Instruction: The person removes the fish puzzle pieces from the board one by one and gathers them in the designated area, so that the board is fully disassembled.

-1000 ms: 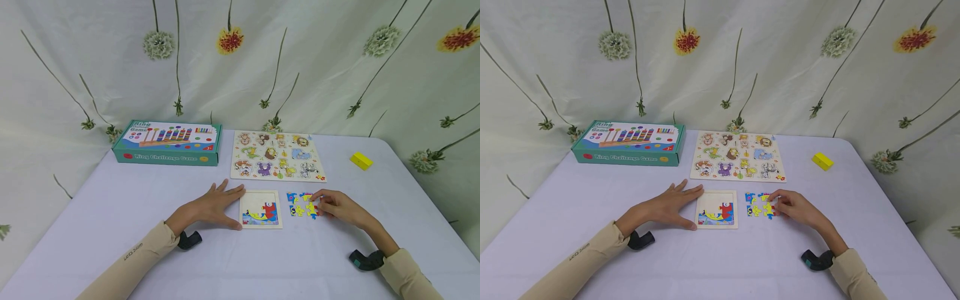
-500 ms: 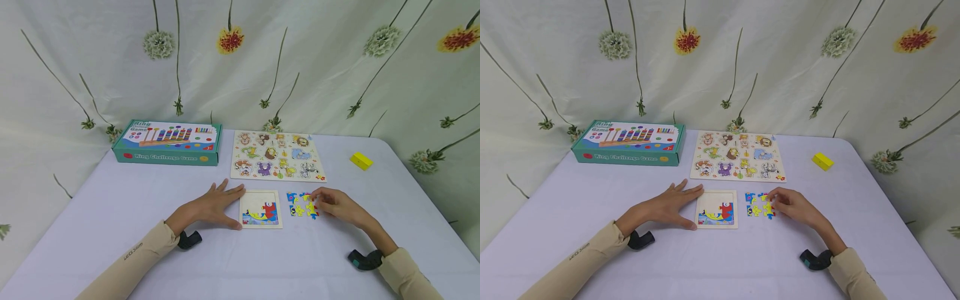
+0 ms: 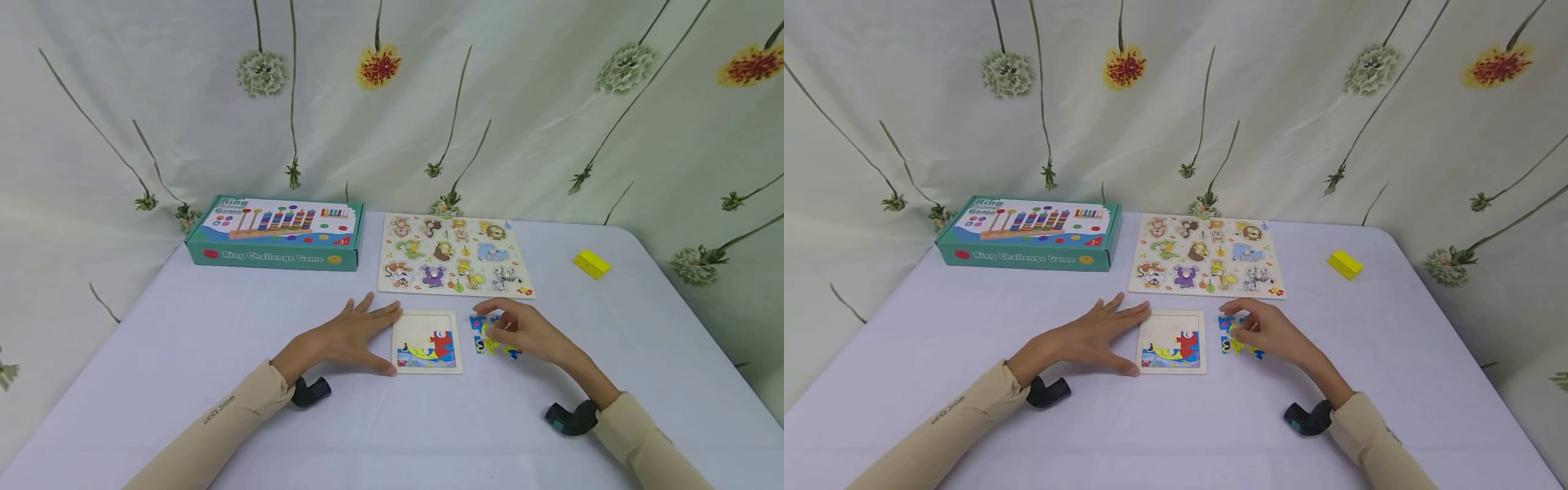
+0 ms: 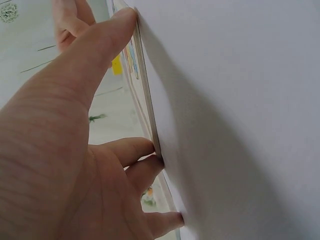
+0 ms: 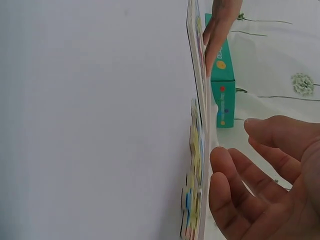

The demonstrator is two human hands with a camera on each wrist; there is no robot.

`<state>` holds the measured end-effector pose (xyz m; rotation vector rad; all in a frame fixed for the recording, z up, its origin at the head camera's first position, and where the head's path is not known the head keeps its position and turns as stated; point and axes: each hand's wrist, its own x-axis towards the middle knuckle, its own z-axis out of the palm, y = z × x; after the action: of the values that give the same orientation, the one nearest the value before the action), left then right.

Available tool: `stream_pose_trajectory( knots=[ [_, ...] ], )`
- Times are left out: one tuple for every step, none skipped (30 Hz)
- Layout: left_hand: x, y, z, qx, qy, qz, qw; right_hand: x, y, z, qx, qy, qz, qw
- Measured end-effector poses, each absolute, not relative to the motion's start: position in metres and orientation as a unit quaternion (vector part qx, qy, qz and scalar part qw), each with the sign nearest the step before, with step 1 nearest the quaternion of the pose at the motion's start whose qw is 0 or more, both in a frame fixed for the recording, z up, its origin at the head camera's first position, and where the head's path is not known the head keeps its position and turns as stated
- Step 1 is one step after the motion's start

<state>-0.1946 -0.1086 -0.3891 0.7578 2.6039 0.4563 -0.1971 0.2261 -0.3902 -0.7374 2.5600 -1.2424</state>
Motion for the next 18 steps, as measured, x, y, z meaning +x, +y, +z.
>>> stream_pose_trajectory(
  knots=[
    [-0.195, -0.108, -0.390, 0.270, 0.929, 0.164, 0.194, -0.198, 0.223, -0.391, -0.256, 0.865, -0.420, 0.101],
    [-0.195, -0.108, -0.389, 0.268, 0.929, 0.164, 0.194, -0.199, 0.220, -0.391, -0.262, 0.862, -0.421, 0.102],
    [-0.195, -0.108, -0.389, 0.267, 0.929, 0.164, 0.195, -0.200, 0.217, -0.392, -0.269, 0.861, -0.421, 0.101],
    [-0.195, -0.108, -0.389, 0.266, 0.930, 0.164, 0.196, -0.200, 0.213, -0.392, -0.272, 0.859, -0.421, 0.104],
    [-0.195, -0.108, -0.389, 0.266, 0.930, 0.163, 0.196, -0.201, 0.210, -0.392, -0.276, 0.858, -0.420, 0.106],
    [-0.195, -0.107, -0.389, 0.265, 0.930, 0.162, 0.197, -0.201, 0.206, -0.392, -0.279, 0.858, -0.418, 0.109],
    [-0.195, -0.107, -0.389, 0.263, 0.930, 0.162, 0.197, -0.201, 0.203, -0.391, -0.281, 0.857, -0.417, 0.113],
    [-0.195, -0.107, -0.389, 0.262, 0.931, 0.160, 0.199, -0.201, 0.199, -0.391, -0.284, 0.855, -0.417, 0.118],
    [-0.195, -0.107, -0.389, 0.263, 0.930, 0.160, 0.199, -0.202, 0.196, -0.391, -0.286, 0.854, -0.416, 0.123],
    [-0.195, -0.106, -0.389, 0.263, 0.931, 0.159, 0.199, -0.202, 0.193, -0.391, -0.287, 0.853, -0.416, 0.128],
    [-0.195, -0.106, -0.389, 0.263, 0.931, 0.158, 0.200, -0.202, 0.190, -0.391, -0.289, 0.853, -0.414, 0.132],
    [-0.195, -0.106, -0.389, 0.262, 0.931, 0.157, 0.201, -0.202, 0.187, -0.390, -0.291, 0.853, -0.413, 0.135],
    [-0.195, -0.106, -0.389, 0.262, 0.931, 0.158, 0.201, -0.202, 0.186, -0.391, -0.293, 0.851, -0.412, 0.138],
    [-0.195, -0.106, -0.388, 0.262, 0.931, 0.155, 0.202, -0.202, 0.184, -0.391, -0.295, 0.851, -0.410, 0.140],
    [-0.195, -0.106, -0.388, 0.264, 0.930, 0.156, 0.201, -0.202, 0.182, -0.391, -0.296, 0.851, -0.409, 0.142],
    [-0.195, -0.106, -0.388, 0.262, 0.931, 0.154, 0.203, -0.202, 0.181, -0.392, -0.300, 0.850, -0.408, 0.144],
    [-0.195, -0.106, -0.388, 0.264, 0.930, 0.155, 0.201, -0.203, 0.180, -0.392, -0.300, 0.850, -0.407, 0.146],
    [-0.195, -0.107, -0.388, 0.265, 0.931, 0.153, 0.200, -0.203, 0.179, -0.393, -0.302, 0.850, -0.405, 0.148]
  ],
)
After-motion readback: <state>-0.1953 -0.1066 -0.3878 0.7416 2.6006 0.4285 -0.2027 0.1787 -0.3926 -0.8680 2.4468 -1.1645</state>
